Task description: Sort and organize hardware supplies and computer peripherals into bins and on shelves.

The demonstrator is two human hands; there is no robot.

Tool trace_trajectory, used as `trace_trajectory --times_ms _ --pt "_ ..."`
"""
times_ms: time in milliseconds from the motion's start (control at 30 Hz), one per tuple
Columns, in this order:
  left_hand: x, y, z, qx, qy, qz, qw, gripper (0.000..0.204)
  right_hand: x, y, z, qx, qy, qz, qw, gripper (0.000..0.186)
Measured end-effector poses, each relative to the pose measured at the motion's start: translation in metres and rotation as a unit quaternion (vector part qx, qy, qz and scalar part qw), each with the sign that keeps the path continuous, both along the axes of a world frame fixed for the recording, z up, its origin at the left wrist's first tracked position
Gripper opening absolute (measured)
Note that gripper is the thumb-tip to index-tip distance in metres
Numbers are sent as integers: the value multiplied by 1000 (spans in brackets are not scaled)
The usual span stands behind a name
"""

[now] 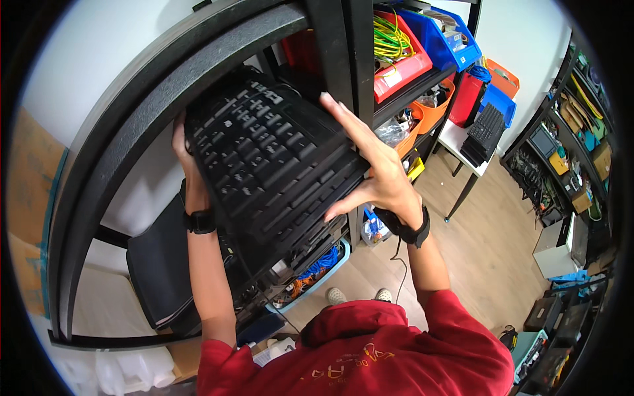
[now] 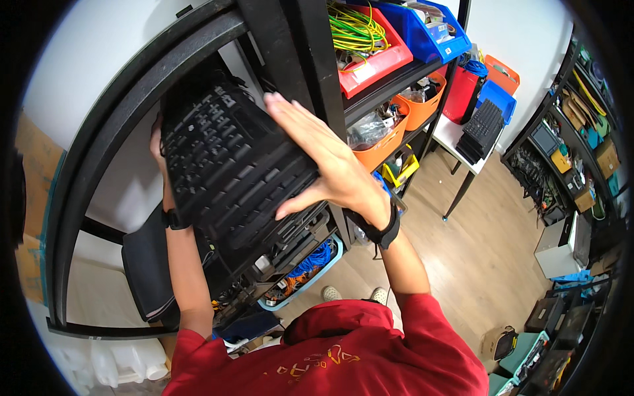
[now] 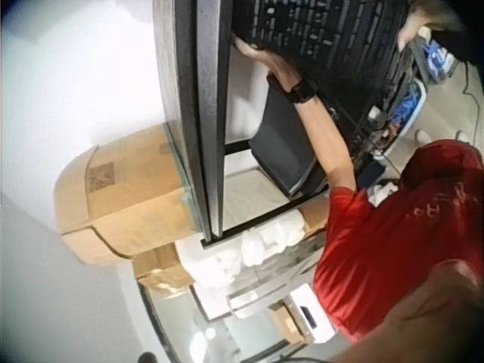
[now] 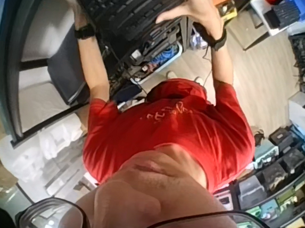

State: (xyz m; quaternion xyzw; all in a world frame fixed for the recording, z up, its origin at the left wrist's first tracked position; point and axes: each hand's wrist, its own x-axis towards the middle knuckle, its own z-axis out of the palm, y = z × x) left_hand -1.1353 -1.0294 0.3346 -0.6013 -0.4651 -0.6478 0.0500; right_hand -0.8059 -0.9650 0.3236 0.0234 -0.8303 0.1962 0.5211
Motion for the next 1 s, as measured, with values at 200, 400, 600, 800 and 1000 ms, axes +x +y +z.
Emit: trace_trajectory --times_ms 200,400,600,800,1000 --pt "30 -13 19 -76 -318 -149 933 51 16 -34 -26 -50 -7 -80 996 140" --pt "-6 -18 15 -179 -268 -92 942 55 -10 -89 -10 -23 10 -235 972 116" --pt "-100 17 -15 -140 -353 120 917 51 -30 -92 -29 -23 40 -290 956 131" --pt "-159 50 -44 -214 -334 143 907 50 -47 -103 -43 -102 85 -285 949 142" --pt "-173 65 -54 -240 -317 125 909 50 -68 -103 -38 -123 155 -332 922 119"
